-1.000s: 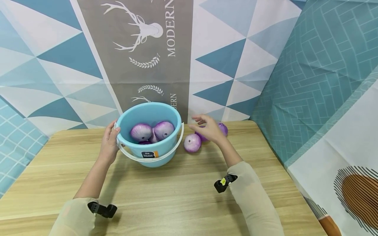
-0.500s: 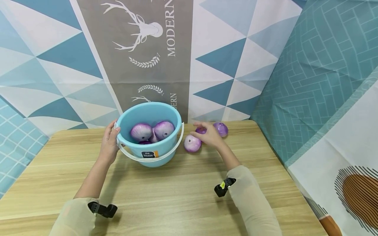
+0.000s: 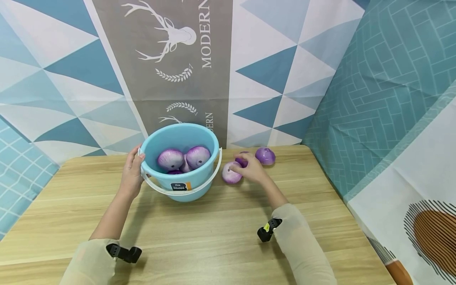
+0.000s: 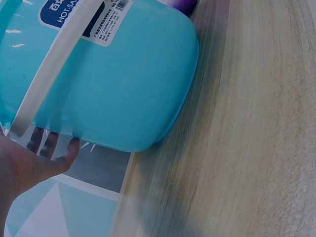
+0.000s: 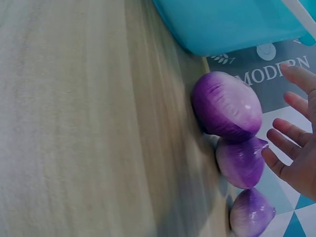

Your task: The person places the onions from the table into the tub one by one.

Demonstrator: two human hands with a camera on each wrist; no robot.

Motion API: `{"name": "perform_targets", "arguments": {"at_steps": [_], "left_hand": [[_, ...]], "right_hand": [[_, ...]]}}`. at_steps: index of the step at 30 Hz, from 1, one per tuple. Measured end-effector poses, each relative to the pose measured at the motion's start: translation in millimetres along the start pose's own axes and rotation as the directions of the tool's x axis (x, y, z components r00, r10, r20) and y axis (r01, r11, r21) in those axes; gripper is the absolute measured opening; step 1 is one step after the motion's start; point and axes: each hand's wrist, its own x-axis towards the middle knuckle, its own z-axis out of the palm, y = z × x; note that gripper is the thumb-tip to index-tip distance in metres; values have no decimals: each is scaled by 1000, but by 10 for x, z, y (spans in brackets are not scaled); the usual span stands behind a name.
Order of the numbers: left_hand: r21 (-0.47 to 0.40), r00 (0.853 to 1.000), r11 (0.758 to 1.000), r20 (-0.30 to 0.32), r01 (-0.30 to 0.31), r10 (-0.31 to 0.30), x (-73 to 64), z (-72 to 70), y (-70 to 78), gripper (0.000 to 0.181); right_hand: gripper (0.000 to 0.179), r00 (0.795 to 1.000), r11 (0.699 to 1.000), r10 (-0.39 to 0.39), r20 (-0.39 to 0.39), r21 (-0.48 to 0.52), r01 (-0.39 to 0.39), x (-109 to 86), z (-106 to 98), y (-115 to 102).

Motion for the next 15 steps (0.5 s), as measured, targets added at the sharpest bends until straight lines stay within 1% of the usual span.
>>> {"name": "perform_targets", "arguments": {"at_steps": [7,15], "left_hand": [[-8,1000,1000,-1,-12,12,-13,-1,-15,53],[-3,1000,1000,3,-13,13,-6,-5,-16,52]], "right_hand": [[51,998,995,-54,-24,-82,52,-16,104,38],[59,1000,991,-23,-8,-132,22,3,169,72]]}}
